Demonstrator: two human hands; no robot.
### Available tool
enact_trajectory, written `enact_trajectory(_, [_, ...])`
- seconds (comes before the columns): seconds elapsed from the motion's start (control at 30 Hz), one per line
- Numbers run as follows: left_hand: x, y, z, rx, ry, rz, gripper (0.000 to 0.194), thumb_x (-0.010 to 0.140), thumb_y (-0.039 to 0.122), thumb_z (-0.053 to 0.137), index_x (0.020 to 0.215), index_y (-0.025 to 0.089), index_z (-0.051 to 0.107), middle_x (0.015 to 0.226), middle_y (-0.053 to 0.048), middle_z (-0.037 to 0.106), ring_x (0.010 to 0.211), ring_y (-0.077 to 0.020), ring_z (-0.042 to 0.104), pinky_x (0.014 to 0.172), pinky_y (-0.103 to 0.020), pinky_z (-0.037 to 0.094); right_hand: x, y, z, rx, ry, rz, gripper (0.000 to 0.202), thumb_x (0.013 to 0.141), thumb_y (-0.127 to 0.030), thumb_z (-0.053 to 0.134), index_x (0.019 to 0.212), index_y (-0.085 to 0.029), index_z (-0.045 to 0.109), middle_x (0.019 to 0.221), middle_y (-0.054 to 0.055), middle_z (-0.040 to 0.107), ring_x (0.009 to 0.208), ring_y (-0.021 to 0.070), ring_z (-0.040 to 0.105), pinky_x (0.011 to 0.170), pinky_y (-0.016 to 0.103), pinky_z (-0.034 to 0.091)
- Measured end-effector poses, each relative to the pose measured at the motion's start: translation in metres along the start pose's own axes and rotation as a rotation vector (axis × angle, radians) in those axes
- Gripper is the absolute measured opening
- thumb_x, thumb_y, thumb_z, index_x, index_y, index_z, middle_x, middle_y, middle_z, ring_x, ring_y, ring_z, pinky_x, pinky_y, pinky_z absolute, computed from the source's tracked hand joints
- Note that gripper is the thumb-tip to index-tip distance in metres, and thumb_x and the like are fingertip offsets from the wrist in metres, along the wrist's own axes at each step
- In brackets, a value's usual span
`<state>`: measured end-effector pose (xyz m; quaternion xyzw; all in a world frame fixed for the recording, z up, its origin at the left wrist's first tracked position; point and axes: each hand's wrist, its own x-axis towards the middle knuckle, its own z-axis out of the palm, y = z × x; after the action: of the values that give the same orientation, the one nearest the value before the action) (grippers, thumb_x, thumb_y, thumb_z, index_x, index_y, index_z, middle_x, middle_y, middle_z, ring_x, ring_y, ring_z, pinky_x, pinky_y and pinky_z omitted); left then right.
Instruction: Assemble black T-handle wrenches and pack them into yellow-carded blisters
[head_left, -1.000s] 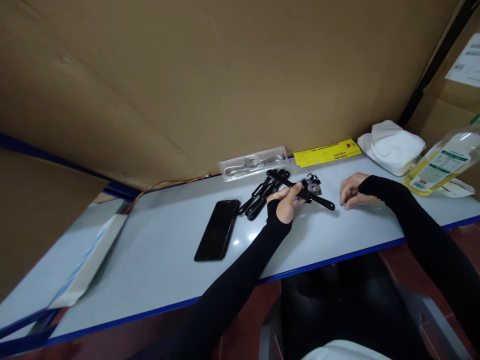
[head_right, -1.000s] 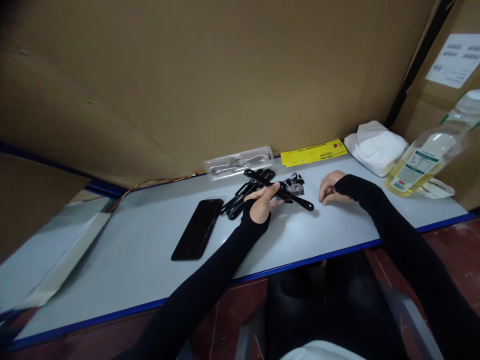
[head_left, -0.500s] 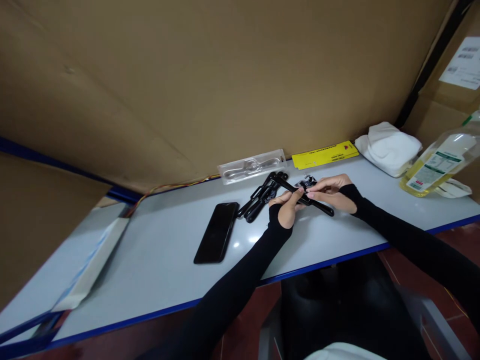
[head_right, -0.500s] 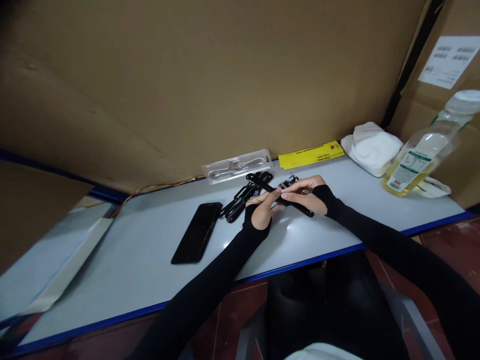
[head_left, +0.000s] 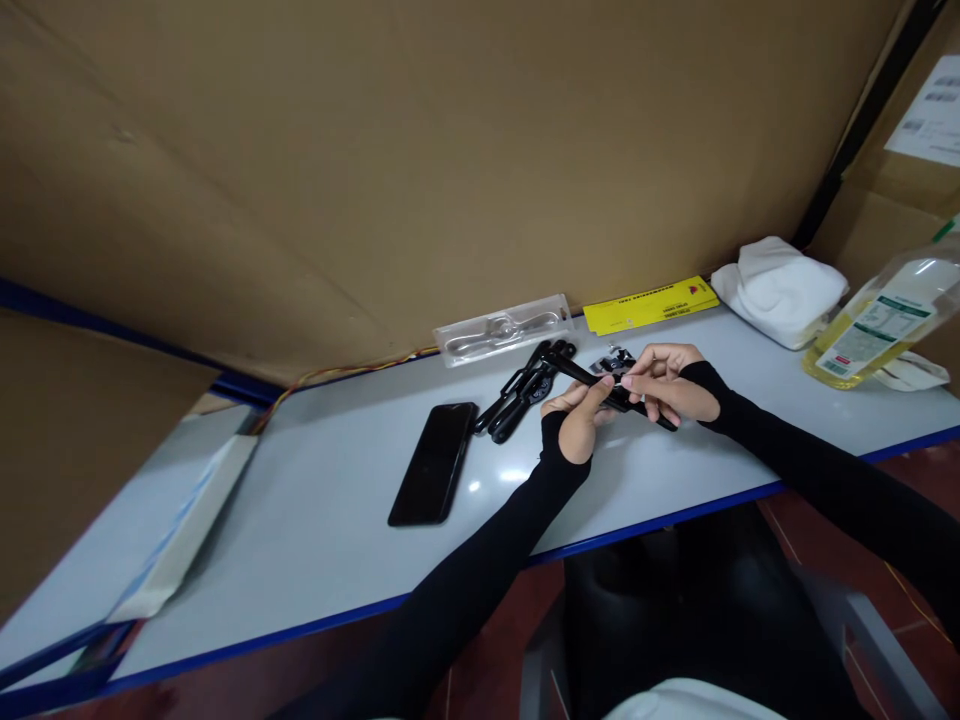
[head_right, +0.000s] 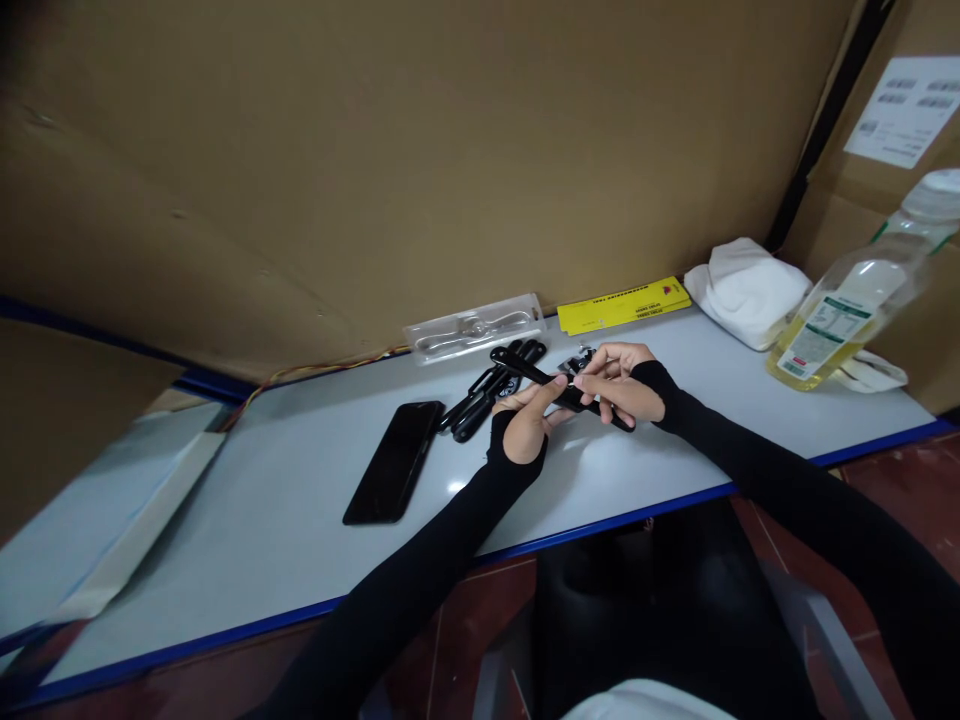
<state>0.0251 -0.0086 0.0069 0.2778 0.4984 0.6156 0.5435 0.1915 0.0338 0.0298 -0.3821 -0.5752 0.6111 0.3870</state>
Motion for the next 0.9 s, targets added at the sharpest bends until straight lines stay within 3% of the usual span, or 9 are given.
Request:
enact_trajectory(0.23, [-0.005, 0.004, 0.003, -0.005, 0.039, -0.002, 0.04, 0.058, 0.037, 0.1, 0.082, 0.012, 0.082, 0.086, -0.007, 0.076, 0.073, -0.0202, 0.074, 0.068, -0.033, 0.063, -0.003, 0.002, -0.005, -0.105, -0.114, -0.06, 0.045, 0.077, -0.047, 0.091, 0.088, -0.021, 0.057, 0.068, -0.003, 0.072, 0.029, 0.008, 0.053, 0.024, 0.016, 0.032])
enact_trajectory(0.4, [-0.008, 0.005, 0.003, 0.03, 0.006, -0.004, 0.037, 0.057, 0.037, 0.099, 0.079, 0.012, 0.083, 0.093, -0.008, 0.077, 0.073, -0.0185, 0.073, 0.063, -0.029, 0.06, -0.011, -0.006, 0.001, -0.211, -0.135, -0.083, 0.041, 0.087, -0.053, 0.082, 0.091, -0.021, 0.056, 0.061, -0.006, 0.066, 0.029, 0.0062, 0.049, 0.028, 0.015, 0.03])
enact_trajectory(0.57, [-0.009, 0.005, 0.004, -0.03, -0.004, -0.049, 0.037, 0.056, 0.036, 0.098, 0.079, 0.012, 0.083, 0.082, -0.007, 0.075, 0.074, -0.0186, 0.071, 0.067, -0.03, 0.061, -0.012, -0.003, 0.005, -0.289, -0.096, -0.173, 0.043, 0.091, -0.06, 0.074, 0.088, -0.021, 0.057, 0.07, -0.003, 0.068, 0.035, 0.0063, 0.053, 0.034, 0.018, 0.036])
enact_trajectory(0.7, [-0.008, 0.005, 0.004, -0.018, 0.004, -0.076, 0.036, 0.057, 0.035, 0.098, 0.078, 0.011, 0.082, 0.082, -0.008, 0.076, 0.073, -0.0191, 0.071, 0.067, -0.031, 0.062, -0.008, 0.007, 0.005, -0.301, -0.063, -0.217, 0.042, 0.093, -0.058, 0.073, 0.083, -0.023, 0.053, 0.064, -0.006, 0.062, 0.034, 0.0068, 0.046, 0.034, 0.02, 0.03])
enact_trajectory(0.9, [-0.006, 0.001, 0.002, -0.065, 0.016, -0.115, 0.036, 0.056, 0.034, 0.098, 0.08, 0.012, 0.082, 0.08, -0.007, 0.076, 0.074, -0.0193, 0.071, 0.07, -0.033, 0.063, -0.009, 0.01, 0.007, -0.605, 0.01, -0.477, 0.038, 0.103, -0.047, 0.059, 0.076, -0.023, 0.049, 0.058, -0.006, 0.048, 0.052, 0.0087, 0.039, 0.052, 0.022, 0.033])
